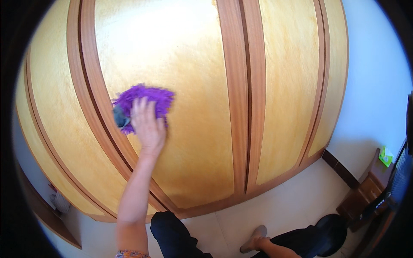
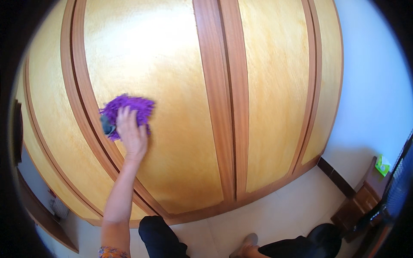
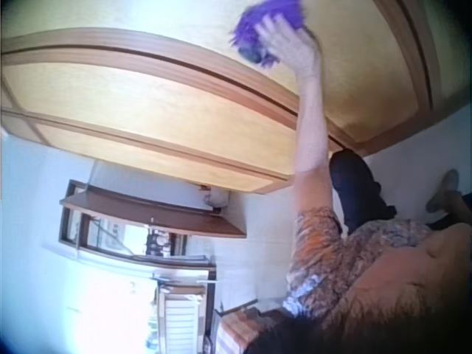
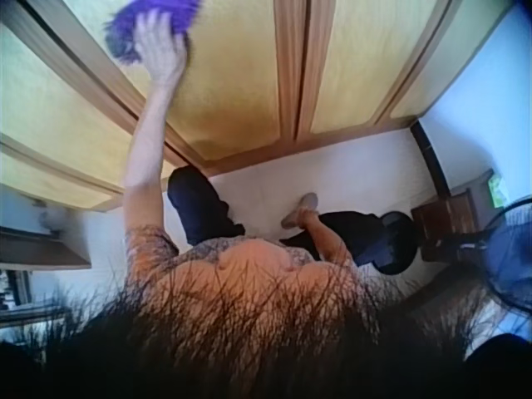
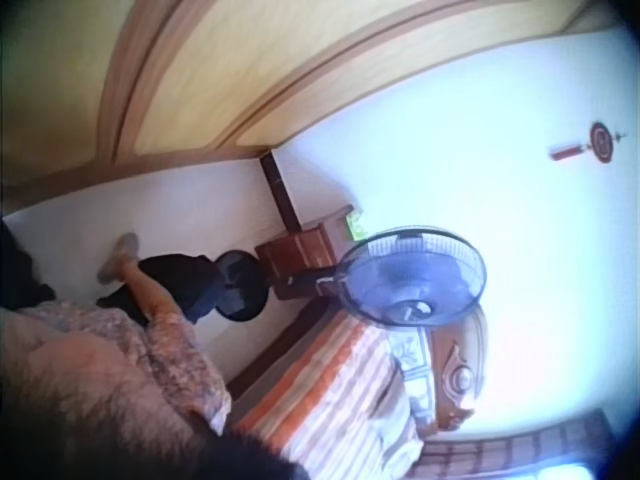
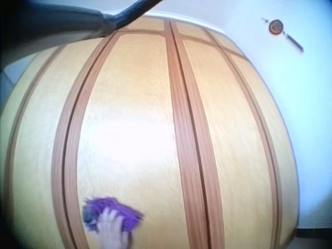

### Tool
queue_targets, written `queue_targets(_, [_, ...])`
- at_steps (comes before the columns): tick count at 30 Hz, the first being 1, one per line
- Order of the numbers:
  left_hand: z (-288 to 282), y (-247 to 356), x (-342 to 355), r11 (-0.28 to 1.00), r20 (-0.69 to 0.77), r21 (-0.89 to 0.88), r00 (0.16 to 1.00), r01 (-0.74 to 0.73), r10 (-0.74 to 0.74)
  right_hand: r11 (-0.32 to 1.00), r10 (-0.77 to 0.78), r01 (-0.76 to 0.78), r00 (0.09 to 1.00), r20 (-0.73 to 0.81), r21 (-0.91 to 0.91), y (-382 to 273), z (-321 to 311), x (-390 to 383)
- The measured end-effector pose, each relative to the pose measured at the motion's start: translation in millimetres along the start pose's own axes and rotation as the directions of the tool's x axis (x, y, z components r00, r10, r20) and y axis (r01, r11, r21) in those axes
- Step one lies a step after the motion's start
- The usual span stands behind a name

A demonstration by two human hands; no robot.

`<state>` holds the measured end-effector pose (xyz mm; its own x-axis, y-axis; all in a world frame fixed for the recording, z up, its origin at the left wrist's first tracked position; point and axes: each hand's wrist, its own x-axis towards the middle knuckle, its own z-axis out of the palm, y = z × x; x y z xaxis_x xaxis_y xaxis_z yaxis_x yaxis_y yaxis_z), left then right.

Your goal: The person wipes the surface of a large wooden cabinet using a purple microfiber cloth. They systematically clean the vertical panels and the horizontal trim, moving from the top to the bottom of the cabinet doors.

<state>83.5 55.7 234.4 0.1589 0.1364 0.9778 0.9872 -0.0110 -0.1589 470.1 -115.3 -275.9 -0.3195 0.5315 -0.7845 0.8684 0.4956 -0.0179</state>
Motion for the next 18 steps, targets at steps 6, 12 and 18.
queue_targets(6, [34, 53, -60, 0.959, 0.321, -0.143, 0.905, -0.243, 0.278, 0.944, -0.240, 0.251, 0.968, -0.078, 0.214, -1, -82, -96])
queue_targets(12, [-5, 4, -75, 0.937, 0.243, -0.050, 0.905, -0.347, 0.348, 0.880, -0.288, 0.360, 0.923, -0.256, 0.308, -18, -136, -170])
queue_targets(18, [-51, -69, -21, 0.996, 0.200, 0.038, 0.977, -0.078, 0.069, 0.886, -0.279, 0.361, 0.916, -0.289, 0.291, -30, -147, -179])
